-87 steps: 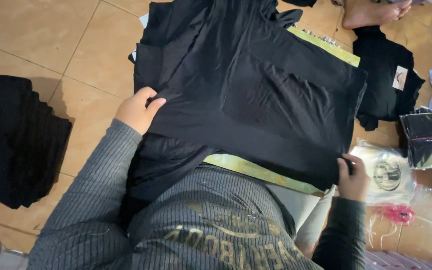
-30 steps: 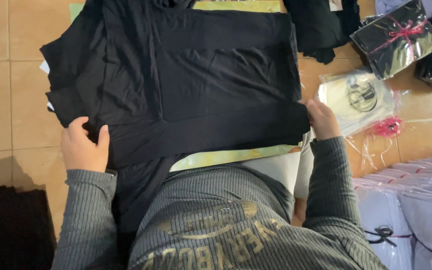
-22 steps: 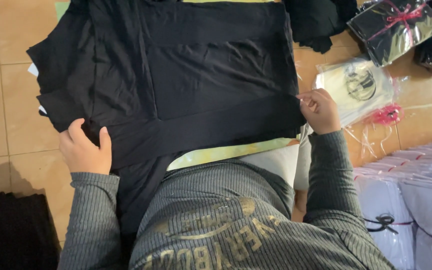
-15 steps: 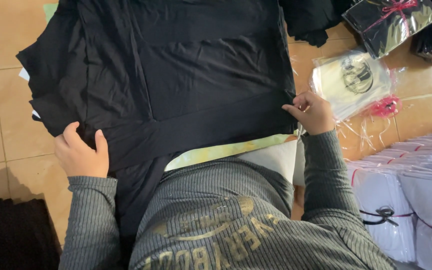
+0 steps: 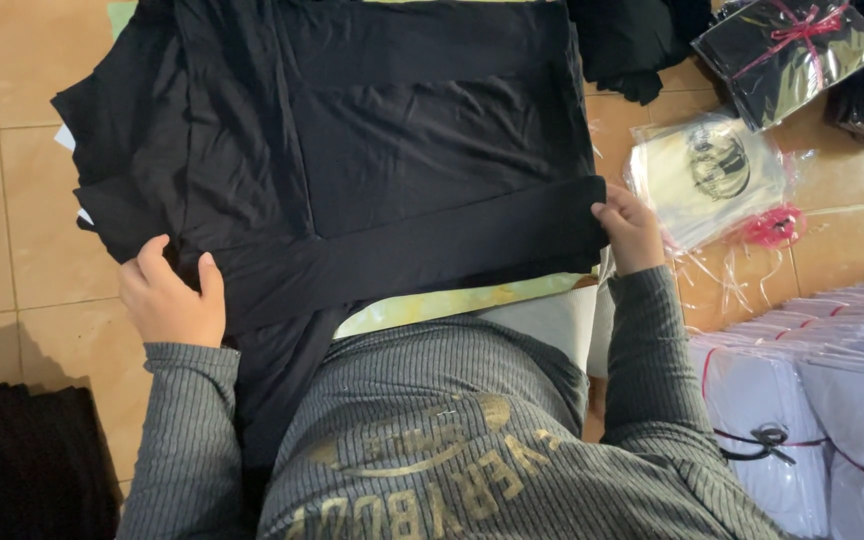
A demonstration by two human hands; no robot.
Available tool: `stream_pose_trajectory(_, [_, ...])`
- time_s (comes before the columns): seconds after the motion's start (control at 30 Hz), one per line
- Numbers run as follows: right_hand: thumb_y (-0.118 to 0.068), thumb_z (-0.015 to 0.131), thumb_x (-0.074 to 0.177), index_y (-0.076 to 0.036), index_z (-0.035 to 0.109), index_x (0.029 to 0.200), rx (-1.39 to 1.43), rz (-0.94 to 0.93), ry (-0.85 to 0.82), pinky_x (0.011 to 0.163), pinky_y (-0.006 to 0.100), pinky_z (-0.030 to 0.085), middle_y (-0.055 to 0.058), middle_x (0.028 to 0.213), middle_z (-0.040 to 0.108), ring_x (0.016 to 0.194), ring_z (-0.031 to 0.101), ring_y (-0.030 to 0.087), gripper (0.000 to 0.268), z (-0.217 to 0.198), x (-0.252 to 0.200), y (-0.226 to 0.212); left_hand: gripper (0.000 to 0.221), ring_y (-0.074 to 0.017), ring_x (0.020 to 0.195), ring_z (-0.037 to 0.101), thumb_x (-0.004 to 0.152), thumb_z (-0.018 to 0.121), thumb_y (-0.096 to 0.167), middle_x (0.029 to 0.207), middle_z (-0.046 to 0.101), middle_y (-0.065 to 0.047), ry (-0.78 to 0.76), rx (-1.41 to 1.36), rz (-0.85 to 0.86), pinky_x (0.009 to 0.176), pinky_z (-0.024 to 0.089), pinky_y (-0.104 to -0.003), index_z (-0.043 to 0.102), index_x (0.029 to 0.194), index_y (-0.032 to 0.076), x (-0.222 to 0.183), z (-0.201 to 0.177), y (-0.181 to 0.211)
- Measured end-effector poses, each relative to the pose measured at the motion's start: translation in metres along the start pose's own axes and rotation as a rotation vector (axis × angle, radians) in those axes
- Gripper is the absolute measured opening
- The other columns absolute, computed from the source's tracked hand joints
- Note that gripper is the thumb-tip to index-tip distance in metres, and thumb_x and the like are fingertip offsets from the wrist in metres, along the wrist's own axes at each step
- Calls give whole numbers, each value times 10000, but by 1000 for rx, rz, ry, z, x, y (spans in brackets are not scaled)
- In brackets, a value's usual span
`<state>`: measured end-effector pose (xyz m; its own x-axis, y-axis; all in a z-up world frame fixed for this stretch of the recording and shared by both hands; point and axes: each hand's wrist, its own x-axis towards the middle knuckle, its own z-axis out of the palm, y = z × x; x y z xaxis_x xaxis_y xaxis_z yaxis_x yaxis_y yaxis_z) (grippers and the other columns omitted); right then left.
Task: The person folds a black garment, using small snips to trim loose threads from the seams.
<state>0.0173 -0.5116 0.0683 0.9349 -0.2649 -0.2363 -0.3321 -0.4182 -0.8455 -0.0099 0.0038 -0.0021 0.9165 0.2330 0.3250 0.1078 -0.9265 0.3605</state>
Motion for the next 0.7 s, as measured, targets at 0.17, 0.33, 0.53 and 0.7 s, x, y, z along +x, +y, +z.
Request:
stream_pose_trajectory(0.17, [-189,480,932,-108,604,1223,83,207,291,721,280,454,13,954,557,795,507,117,326,0,8,18,415,-410,976,565,1007,698,202,1095,576,-233,-97,-162,-112,814,495,-549,600,1340,-28,9,-16,-4])
stream_pose_trajectory(0.33, [-120,532,1035,-22,603,1332,-294,-404,235,852,381,483,141,1255,623,1031,591,242,321,-7,35,51,209,-275,772,617,1034,668,304,809,623,-37,-242,-231,-292,737,478,-466,683,1098,105,6,-13,-37])
stream_pose_trajectory(0.53, [-368,808,1020,-108,757,1231,-648,-487,146,757,472,487,128,788,541,795,582,359,339,-19,84,117,446,-450,1014,687,947,747,526,915,734,-207,-363,-310,-386,901,517,-543,692,1072,101,6,-10,-51])
stream_pose_trajectory(0.7, [-442,775,976,-116,589,994,-606,-216,102,719,395,390,53,788,480,729,492,231,375,-23,82,110,386,-255,913,666,882,698,538,949,706,-42,-492,-286,-410,804,478,-399,678,1033,183,13,-21,-48])
